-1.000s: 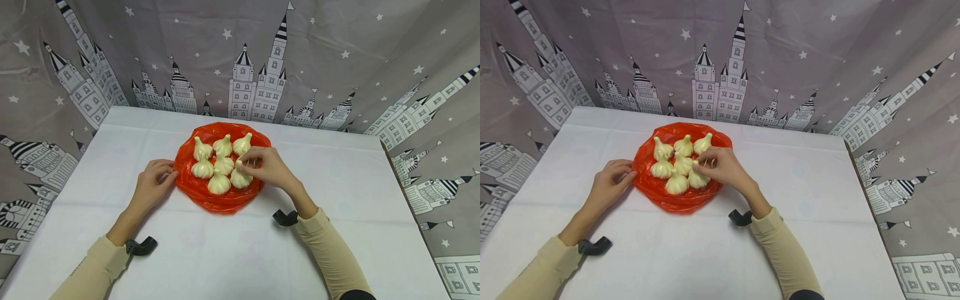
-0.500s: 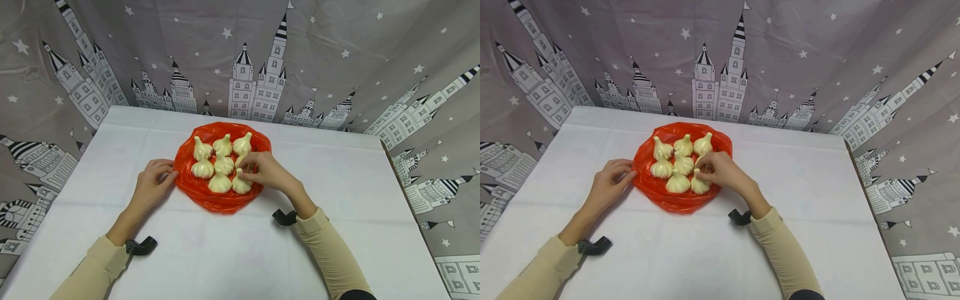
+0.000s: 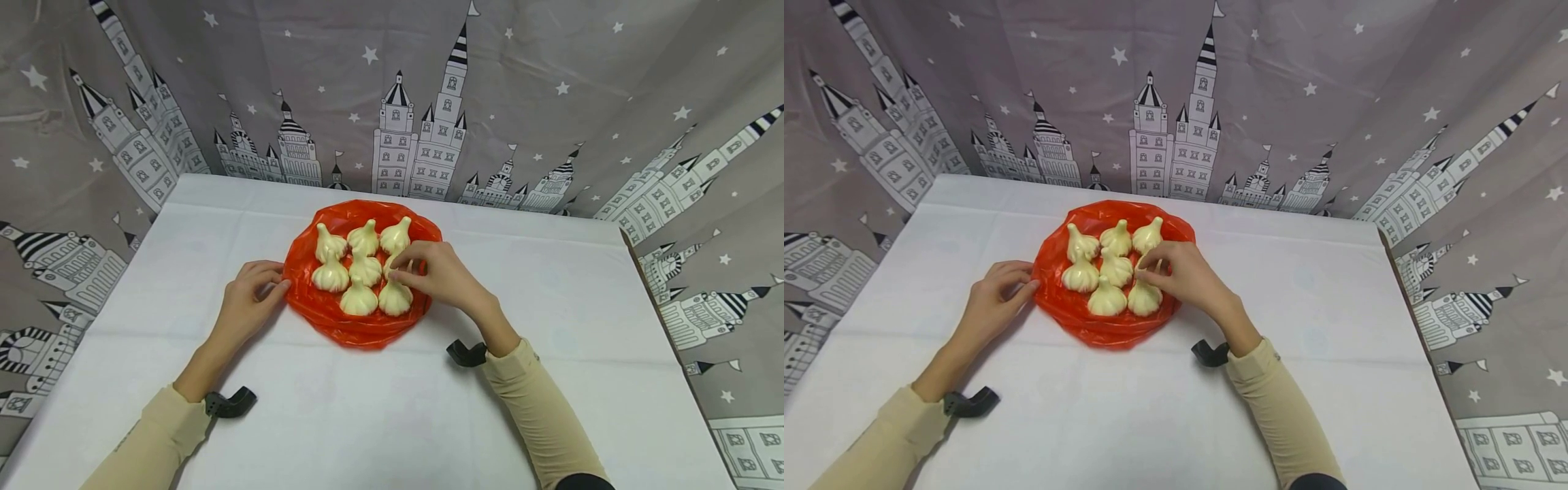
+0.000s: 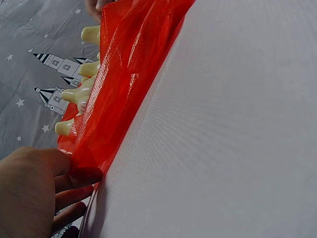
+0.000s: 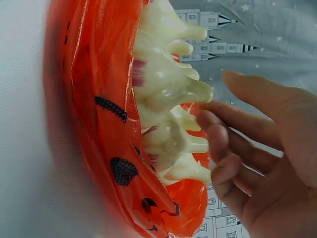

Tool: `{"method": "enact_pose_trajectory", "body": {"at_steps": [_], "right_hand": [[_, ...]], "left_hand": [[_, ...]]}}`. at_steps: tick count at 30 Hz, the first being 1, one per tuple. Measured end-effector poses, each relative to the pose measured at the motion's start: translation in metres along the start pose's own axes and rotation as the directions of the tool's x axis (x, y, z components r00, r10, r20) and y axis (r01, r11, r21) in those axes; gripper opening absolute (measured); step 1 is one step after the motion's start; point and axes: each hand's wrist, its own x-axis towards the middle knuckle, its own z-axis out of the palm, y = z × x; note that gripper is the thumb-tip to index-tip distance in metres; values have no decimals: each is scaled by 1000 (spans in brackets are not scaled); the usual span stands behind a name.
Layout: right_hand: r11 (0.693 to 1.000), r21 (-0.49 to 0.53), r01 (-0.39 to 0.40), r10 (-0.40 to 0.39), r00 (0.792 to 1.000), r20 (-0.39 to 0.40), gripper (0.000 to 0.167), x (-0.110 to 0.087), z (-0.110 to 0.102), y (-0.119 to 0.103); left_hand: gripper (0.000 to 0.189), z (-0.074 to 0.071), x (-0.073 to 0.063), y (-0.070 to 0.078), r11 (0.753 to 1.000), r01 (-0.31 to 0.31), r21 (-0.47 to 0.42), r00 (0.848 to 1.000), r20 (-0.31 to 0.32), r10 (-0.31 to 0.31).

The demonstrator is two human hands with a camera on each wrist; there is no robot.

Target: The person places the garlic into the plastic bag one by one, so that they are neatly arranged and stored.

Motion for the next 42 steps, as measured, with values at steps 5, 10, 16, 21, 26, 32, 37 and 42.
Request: {"method": "enact_pose_trajectory", "body": {"at_steps": [5, 10, 16, 21, 26, 32, 37, 42], "right_hand": [[999, 29, -16, 22, 979, -201, 15, 1, 1, 1], [997, 17, -78, 79, 914, -397, 26, 0, 4, 5], [984, -43, -172, 138, 897, -420, 60, -8, 6, 15], [970, -63, -236, 197, 909, -368, 71, -18, 7, 25], [959, -69, -276, 236, 907, -348, 71, -35, 4, 37], [944, -83, -318, 264, 883, -388, 69, -70, -15, 58], [926, -75, -371, 306, 850, -428, 67, -103, -32, 76], [916, -73, -396, 327, 838, -436, 67, -119, -38, 86]], "left_hand": [[14, -3, 0, 0, 1000, -4, 4, 1000, -8, 4], [12, -2, 0, 0, 1000, 0, -4, 1000, -2, 0], [11, 0, 0, 1, 1000, 11, 2, 1000, 4, -11], [11, 1, 0, 2, 1000, 16, 1, 1000, 6, -16], [12, 0, 0, 2, 1000, 19, 14, 1000, 6, -19], [11, 1, -1, 2, 1000, 20, 7, 1000, 7, -20], [12, 1, -1, 1, 999, 19, 26, 1000, 10, -20], [12, -1, -2, 0, 1000, 13, 28, 1000, 2, -13]]}}
